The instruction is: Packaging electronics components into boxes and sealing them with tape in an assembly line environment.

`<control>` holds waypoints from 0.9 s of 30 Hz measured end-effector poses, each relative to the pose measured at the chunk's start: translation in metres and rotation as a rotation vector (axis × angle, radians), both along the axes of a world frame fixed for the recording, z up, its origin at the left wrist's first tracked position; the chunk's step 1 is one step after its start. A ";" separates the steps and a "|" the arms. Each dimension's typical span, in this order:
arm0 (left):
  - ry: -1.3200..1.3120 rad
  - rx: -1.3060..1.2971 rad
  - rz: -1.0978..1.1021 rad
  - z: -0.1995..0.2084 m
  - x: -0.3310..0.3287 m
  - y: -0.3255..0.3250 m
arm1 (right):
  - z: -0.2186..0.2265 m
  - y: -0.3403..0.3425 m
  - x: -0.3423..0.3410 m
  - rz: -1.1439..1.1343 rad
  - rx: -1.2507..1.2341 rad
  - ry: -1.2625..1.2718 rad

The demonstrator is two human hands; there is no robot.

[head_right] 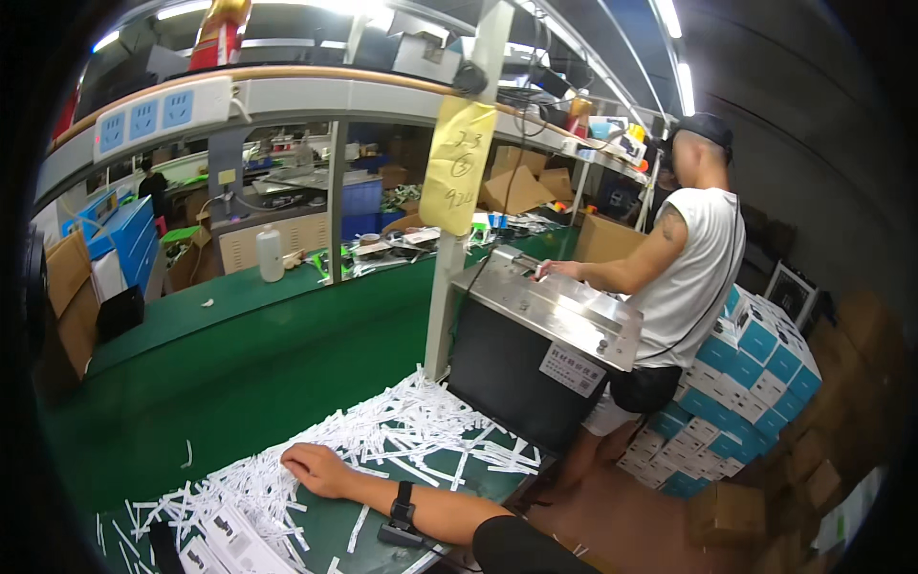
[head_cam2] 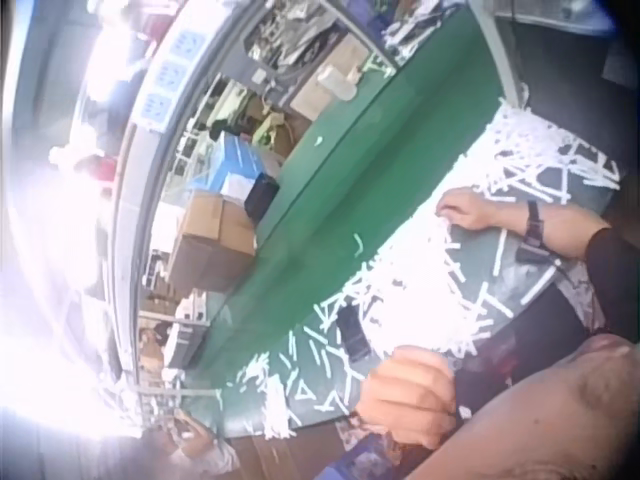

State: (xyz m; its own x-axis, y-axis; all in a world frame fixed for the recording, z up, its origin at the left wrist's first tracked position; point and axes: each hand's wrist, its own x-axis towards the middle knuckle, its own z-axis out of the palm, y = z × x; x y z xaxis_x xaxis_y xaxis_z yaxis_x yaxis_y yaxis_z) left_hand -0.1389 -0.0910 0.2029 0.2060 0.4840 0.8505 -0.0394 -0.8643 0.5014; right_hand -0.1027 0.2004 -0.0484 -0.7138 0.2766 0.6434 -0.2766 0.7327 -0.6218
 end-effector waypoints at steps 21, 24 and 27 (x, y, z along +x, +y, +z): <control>0.309 -0.549 0.930 -0.041 0.024 0.065 | 0.168 0.011 0.000 0.398 -1.484 0.695; 0.529 -0.587 0.955 -0.062 0.023 0.079 | 0.165 0.008 -0.009 0.377 -1.605 0.661; 0.607 -0.627 0.943 -0.091 0.031 0.095 | 0.162 0.009 -0.009 0.309 -1.651 0.636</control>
